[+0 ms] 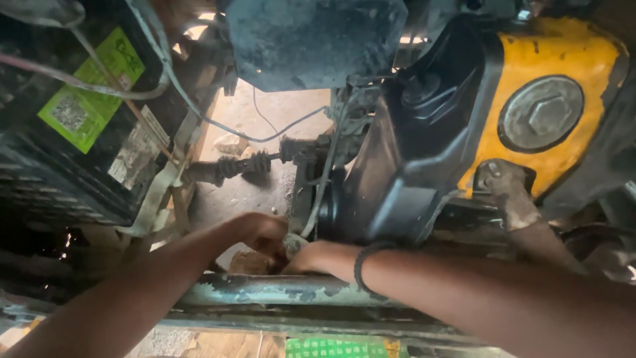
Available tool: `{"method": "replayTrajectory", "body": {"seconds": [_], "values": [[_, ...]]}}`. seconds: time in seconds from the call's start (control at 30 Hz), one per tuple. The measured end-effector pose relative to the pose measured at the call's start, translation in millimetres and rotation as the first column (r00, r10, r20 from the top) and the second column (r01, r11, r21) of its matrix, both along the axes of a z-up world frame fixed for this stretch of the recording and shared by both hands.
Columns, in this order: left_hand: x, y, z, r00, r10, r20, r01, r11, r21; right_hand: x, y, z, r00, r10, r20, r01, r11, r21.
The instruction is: Using wrenches to disassemble and repair components within the engine compartment of a vehicle.
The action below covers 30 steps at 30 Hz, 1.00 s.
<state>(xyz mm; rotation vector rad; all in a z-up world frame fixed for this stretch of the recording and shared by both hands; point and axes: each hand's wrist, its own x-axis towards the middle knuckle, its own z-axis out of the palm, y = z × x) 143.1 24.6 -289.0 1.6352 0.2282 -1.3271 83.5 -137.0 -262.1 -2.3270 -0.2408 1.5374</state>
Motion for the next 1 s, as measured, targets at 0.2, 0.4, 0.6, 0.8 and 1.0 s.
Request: {"method": "replayTrajectory", "body": {"seconds": [0.2, 0.4, 0.6, 0.8, 1.0], "values": [[12.0, 7.9, -25.5, 0.995, -0.090, 0.038, 0.088, 0.995, 0.042, 8.5, -8.6, 2.2, 0.998, -0.047, 0.043, 0.049, 0.998, -0.039], [40.1, 40.7, -116.5, 0.428, -0.777, 0.461, 0.762, 0.585, 0.278, 13.6, -30.0, -18.1, 0.990, 0.010, 0.138, -0.032, 0.987, 0.155], [6.4, 16.0, -16.4, 0.258, -0.815, 0.518, 0.659, 0.541, 0.523, -4.0, -47.9, 39.4, 0.955, 0.070, 0.288, -0.189, 0.894, 0.407], [14.0, 5.2, -31.7, 0.977, -0.198, 0.075, 0.183, 0.968, 0.170, -17.2, -39.1, 83.9, 0.983, -0.173, 0.064, 0.152, 0.956, 0.250], [29.0, 16.3, -74.9, 0.885, -0.421, 0.200, 0.401, 0.906, 0.134, 3.9, -23.8, 40.7, 0.959, -0.021, 0.284, -0.022, 0.989, 0.146]]}}
